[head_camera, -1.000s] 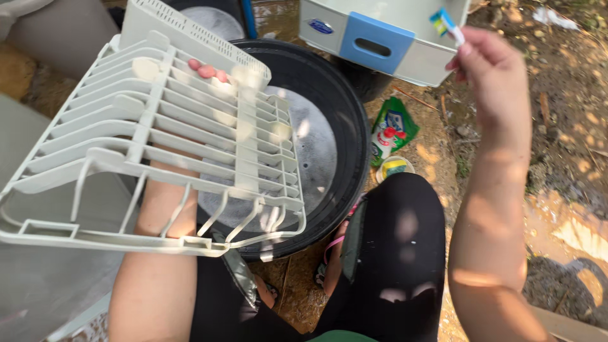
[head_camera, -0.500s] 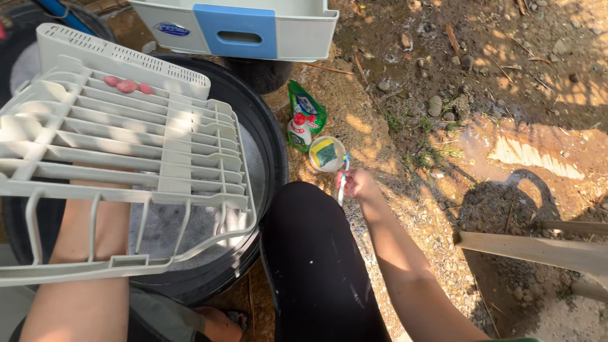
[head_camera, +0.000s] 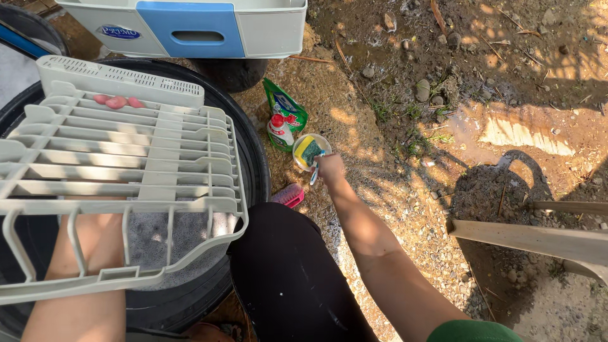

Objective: The person cleans a plastic dish rack by scrubbing it with a toothbrush and a sponge in a bucket of soapy water. They handle the rack, a toothbrush, and a sponge while rinsing the item under a stream of water.

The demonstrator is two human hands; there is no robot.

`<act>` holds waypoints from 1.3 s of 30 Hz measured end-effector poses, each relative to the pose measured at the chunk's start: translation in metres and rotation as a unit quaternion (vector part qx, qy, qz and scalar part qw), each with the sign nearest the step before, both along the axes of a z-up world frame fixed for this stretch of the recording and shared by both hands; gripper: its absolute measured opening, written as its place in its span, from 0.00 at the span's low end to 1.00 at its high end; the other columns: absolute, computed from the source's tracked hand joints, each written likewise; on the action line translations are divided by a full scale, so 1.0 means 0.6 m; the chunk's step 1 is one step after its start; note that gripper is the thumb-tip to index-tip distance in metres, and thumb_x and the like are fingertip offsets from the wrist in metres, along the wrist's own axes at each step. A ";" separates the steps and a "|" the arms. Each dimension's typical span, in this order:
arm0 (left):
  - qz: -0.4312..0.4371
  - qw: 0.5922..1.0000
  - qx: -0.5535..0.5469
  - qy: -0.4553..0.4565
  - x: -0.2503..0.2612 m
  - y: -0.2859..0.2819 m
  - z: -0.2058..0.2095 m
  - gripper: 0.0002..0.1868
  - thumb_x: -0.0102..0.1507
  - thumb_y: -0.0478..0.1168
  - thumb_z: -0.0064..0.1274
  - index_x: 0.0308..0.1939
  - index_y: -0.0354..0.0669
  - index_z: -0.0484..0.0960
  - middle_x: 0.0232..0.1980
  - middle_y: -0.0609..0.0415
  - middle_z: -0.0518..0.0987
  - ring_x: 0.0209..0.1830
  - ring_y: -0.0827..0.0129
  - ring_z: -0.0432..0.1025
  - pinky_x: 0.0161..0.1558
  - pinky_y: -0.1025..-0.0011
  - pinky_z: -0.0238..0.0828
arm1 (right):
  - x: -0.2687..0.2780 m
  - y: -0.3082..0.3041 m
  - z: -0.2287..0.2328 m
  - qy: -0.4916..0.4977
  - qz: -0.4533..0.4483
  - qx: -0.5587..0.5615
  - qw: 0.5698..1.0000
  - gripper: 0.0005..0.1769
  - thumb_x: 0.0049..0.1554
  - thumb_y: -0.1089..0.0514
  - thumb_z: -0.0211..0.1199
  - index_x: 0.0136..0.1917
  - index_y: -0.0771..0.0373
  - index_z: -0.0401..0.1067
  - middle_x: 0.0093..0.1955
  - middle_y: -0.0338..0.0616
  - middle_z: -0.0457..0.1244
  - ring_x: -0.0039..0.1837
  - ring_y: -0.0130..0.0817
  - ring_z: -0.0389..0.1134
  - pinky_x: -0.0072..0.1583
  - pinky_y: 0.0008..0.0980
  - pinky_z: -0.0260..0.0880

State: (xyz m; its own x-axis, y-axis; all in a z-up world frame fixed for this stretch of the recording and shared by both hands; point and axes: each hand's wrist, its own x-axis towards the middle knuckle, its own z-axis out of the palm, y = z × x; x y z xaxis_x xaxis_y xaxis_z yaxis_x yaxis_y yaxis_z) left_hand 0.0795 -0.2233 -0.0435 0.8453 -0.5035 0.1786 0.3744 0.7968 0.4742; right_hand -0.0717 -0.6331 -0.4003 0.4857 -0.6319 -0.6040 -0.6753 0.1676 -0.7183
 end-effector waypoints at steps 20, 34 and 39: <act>0.031 0.976 -0.047 0.211 0.020 0.028 0.001 0.20 0.80 0.52 0.37 0.55 0.36 0.67 0.51 0.50 0.69 0.62 0.64 0.65 0.84 0.66 0.52 | 0.069 -0.002 0.106 0.037 0.498 -0.458 0.736 0.08 0.52 0.54 0.71 0.45 0.41 0.80 0.56 0.43 0.66 0.64 0.43 0.66 0.62 0.42 0.68; 0.002 0.990 -0.065 0.128 -0.008 0.024 0.038 0.18 0.78 0.51 0.39 0.55 0.38 0.69 0.51 0.51 0.70 0.61 0.64 0.66 0.82 0.65 0.55 | 0.064 -0.050 0.360 -0.079 0.432 -0.369 0.819 0.10 0.48 0.54 0.78 0.45 0.49 0.82 0.51 0.42 0.65 0.58 0.40 0.67 0.61 0.37 0.67; 0.025 0.994 -0.076 0.080 -0.038 0.078 0.081 0.18 0.77 0.51 0.40 0.55 0.37 0.69 0.51 0.51 0.70 0.61 0.64 0.66 0.80 0.65 0.55 | 0.012 -0.032 0.482 -0.225 0.391 -0.301 0.840 0.11 0.50 0.56 0.76 0.44 0.59 0.77 0.61 0.39 0.63 0.62 0.36 0.65 0.59 0.39 0.69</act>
